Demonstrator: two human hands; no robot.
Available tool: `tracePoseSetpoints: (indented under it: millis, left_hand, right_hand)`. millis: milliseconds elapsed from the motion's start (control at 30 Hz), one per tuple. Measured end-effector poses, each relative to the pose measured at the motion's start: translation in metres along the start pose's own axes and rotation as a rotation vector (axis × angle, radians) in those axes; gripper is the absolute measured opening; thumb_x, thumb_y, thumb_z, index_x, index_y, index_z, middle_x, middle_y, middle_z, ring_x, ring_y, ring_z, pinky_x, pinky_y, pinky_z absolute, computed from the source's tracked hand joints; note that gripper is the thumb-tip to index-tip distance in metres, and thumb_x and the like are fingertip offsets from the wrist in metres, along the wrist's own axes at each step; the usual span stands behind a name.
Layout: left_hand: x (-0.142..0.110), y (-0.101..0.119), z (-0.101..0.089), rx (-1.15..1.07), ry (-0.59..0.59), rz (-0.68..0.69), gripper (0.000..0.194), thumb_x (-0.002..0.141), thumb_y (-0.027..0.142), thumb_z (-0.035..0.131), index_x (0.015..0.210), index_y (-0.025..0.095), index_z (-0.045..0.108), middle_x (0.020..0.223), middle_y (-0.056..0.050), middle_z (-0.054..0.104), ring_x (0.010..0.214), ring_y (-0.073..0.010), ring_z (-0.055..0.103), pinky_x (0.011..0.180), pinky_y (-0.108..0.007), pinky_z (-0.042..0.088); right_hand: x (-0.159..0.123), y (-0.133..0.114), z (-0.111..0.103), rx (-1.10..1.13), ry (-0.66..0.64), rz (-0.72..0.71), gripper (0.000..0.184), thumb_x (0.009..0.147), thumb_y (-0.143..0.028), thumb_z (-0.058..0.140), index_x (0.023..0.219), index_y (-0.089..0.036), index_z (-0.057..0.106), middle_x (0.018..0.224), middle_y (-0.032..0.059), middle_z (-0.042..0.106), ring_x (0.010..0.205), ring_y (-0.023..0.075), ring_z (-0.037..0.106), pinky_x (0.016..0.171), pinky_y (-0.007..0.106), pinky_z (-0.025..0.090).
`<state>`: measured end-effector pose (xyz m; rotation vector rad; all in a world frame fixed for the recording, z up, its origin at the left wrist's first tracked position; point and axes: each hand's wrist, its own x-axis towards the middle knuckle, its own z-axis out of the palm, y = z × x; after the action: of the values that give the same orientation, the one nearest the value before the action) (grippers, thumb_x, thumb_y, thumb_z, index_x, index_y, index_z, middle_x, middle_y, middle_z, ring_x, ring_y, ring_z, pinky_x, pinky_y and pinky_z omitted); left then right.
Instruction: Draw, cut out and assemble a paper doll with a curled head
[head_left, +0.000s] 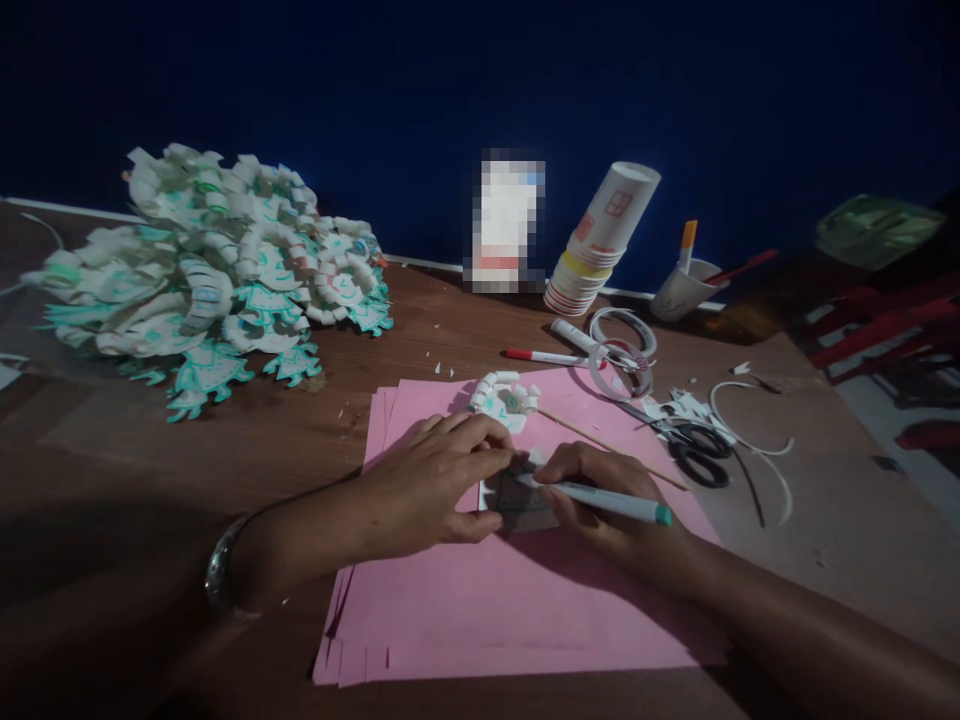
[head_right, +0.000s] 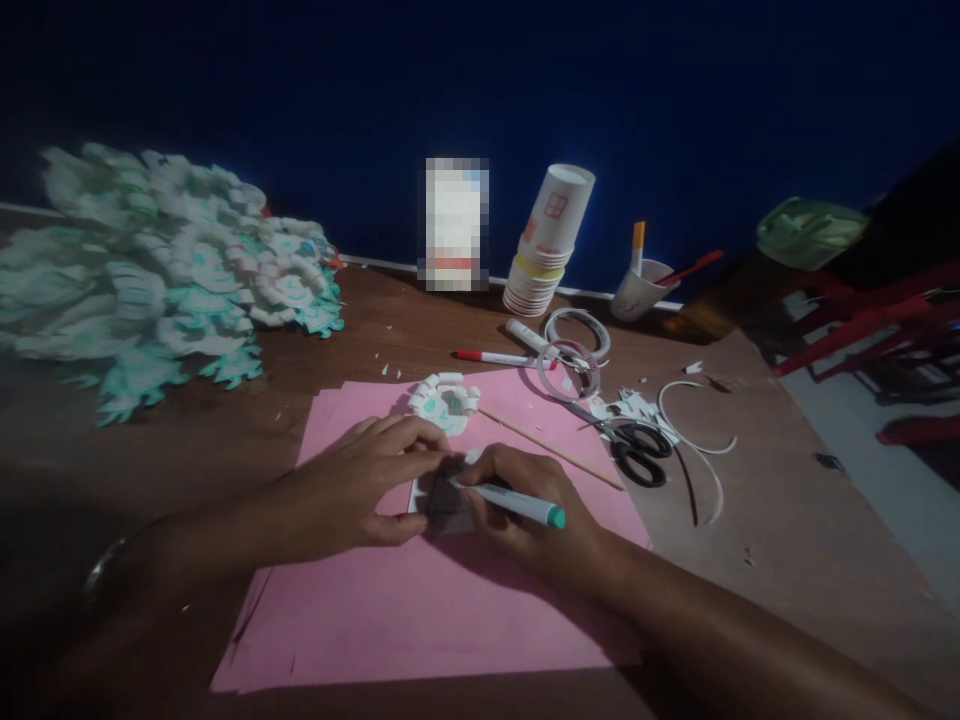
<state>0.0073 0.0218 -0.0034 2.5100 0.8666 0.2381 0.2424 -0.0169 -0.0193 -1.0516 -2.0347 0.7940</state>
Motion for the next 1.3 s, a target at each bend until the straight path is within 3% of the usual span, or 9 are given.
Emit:
tracePoseSetpoints:
  millis: [1300]
  left_hand:
    - [-0.0003, 0.0001, 0.0005, -0.002, -0.009, -0.007, 0.034, 0.083, 0.030, 0.069, 0.116, 0.024, 0.061, 0.134, -0.004, 0.054, 0.121, -0.0266, 0.049, 0.097, -0.043, 0.039]
  right_hand:
    - [0.0018, 0.0012, 0.0027, 0.005, -0.033, 0.010, 0.008, 0.094, -0.024, 0.059, 0.090, -0.018, 0.063, 0.076, 0.0027, 0.068, 0.061, 0.0115, 0.061, 0.057, 0.021, 0.046]
